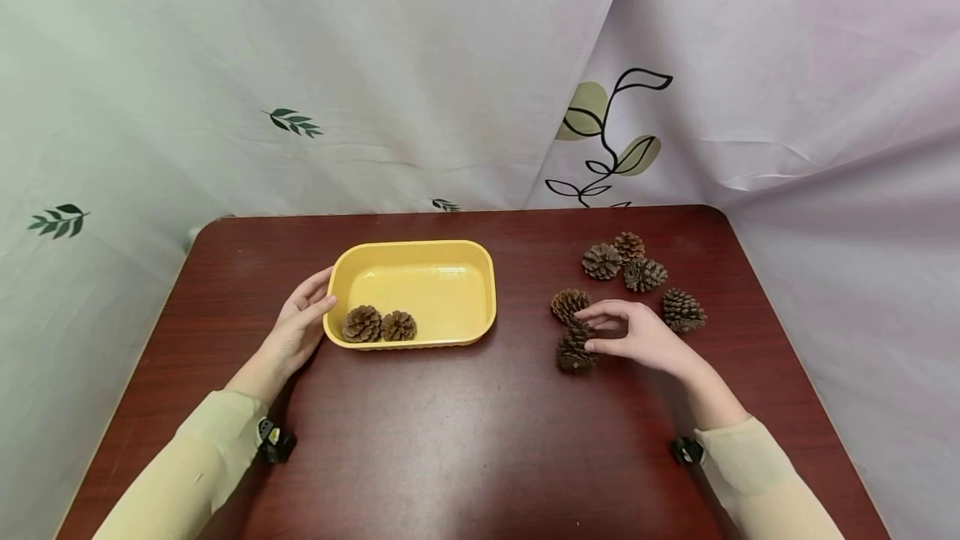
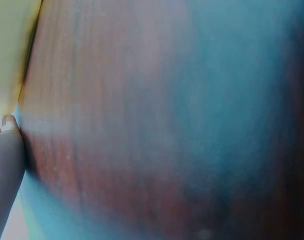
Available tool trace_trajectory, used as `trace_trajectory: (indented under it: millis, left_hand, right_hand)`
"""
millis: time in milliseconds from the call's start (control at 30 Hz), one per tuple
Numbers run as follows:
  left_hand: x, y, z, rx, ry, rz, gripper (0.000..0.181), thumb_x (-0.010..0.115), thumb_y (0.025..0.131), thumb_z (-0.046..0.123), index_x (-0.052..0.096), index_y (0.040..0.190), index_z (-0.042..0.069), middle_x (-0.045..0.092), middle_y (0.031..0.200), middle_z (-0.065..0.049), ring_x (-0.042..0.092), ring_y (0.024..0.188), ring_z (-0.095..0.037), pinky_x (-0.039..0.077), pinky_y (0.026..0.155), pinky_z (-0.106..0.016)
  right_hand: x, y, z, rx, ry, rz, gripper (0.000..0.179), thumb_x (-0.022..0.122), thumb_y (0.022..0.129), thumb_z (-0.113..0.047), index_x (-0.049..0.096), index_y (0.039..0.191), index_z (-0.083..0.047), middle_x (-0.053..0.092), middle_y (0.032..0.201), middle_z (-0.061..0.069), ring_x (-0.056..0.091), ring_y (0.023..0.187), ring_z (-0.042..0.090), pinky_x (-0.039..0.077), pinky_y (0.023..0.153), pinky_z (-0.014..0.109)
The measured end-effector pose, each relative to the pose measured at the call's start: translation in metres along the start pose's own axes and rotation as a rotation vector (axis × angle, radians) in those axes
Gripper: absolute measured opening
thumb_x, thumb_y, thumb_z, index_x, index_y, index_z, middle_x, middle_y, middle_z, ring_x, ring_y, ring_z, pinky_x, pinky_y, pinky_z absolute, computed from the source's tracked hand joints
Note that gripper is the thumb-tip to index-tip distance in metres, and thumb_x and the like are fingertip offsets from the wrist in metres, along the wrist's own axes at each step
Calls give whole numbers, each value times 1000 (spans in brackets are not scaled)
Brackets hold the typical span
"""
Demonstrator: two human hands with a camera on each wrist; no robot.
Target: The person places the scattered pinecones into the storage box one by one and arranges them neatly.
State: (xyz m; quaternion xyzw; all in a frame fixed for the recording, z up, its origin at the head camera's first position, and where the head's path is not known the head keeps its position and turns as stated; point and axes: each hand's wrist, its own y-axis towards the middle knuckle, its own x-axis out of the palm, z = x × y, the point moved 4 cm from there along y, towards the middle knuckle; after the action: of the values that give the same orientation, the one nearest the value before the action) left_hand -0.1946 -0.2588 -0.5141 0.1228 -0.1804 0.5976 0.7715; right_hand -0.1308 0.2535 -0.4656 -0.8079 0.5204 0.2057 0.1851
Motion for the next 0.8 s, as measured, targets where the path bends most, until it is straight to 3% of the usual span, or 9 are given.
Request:
trace_trajectory:
  millis: [300,533,800]
  left_hand:
    - [0,0,0,1,-10,-4,46,44,108,-8,66,136,23,72,135,9,68,121,-3,57,99,-19]
    - [0,0,1,0,-5,0,46,45,108,-8,66,136,23,72,135,10,68,121,-3,57,99,-18]
    - [-1,1,0,1,-11,-3,46,45,108,-7,66,136,23,72,136,10,67,122,-3,56,100,-19]
  right_hand:
    - [5,13,-25,-85,-11,26,45,87,88,-8,74,130,-5,75,131,12,72,111,5,61,99,35]
    - [10,26,-42,-111,29,29,47,87,88,-5,72,132,-3,72,134,17,72,119,18,59,104,32]
    - [20,43,-60,-147,42,80,46,87,87,-4,74,131,-6,73,131,14,73,117,25,59,103,51]
